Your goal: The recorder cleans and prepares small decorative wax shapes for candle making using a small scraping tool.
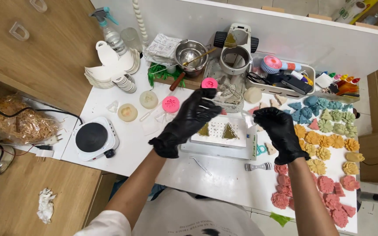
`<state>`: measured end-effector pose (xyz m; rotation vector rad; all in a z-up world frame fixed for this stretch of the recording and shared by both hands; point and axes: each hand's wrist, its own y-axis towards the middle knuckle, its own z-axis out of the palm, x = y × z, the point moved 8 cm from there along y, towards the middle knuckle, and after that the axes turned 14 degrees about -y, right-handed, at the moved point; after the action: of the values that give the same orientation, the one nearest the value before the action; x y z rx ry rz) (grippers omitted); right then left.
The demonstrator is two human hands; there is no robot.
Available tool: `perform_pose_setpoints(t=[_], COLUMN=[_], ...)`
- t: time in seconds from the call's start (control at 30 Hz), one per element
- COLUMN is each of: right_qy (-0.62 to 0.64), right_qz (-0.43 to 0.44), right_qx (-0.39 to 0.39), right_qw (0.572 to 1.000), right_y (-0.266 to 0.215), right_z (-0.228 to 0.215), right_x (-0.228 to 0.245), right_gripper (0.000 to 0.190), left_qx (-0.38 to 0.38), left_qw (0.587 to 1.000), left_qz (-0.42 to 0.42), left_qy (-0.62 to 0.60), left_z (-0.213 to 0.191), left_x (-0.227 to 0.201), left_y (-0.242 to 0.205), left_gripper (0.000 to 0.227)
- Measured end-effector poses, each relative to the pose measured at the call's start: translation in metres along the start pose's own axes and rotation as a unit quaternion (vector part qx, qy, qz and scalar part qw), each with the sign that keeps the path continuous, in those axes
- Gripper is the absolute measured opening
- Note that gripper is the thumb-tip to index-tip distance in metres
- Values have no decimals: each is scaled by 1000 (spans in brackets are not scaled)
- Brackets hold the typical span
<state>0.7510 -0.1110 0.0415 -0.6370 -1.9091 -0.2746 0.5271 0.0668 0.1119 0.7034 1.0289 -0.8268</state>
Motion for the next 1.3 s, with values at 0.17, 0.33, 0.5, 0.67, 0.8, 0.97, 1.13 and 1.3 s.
perform_pose_setpoints(t=[0.17, 0.33, 0.5, 0.67, 0.8, 0.97, 1.13, 1.3], right_qy=[-93, -111, -149, -155, -117, -101, -62, -46], right_qz=[75, 118, 109, 66, 117, 226, 195, 144], right_qx=[-55, -20, -13, -101, -137, -155, -172, -166], right_qw=[991, 987, 983, 980, 977, 956, 964, 975], right_y=[-3, -10, -27, -75, -123, -167, -175, -156], right_z=[18, 30, 18, -18, -41, -46, -44, -29], right_x=[-60, -27, -20, -20, -41, -73, -74, -54], right_gripper=[17, 26, 35, 32, 30, 29, 31, 30], left_qx=[-172, -327, -228, -130, -137, -233, -181, -29], left_qw=[977, 911, 901, 812, 759, 772, 942, 953], left_qz=[65, -123, -22, -24, -85, -4, 60, 59], left_qy=[103, 218, 367, 568, 631, 591, 275, 297], left_z=[-111, -189, -229, -220, -248, -226, -138, -64], left_x=[9, 20, 82, 123, 196, 155, 50, 28], left_y=[-54, -135, -120, -68, -39, -58, -62, -30], left_gripper=[38, 31, 45, 62, 51, 40, 29, 29])
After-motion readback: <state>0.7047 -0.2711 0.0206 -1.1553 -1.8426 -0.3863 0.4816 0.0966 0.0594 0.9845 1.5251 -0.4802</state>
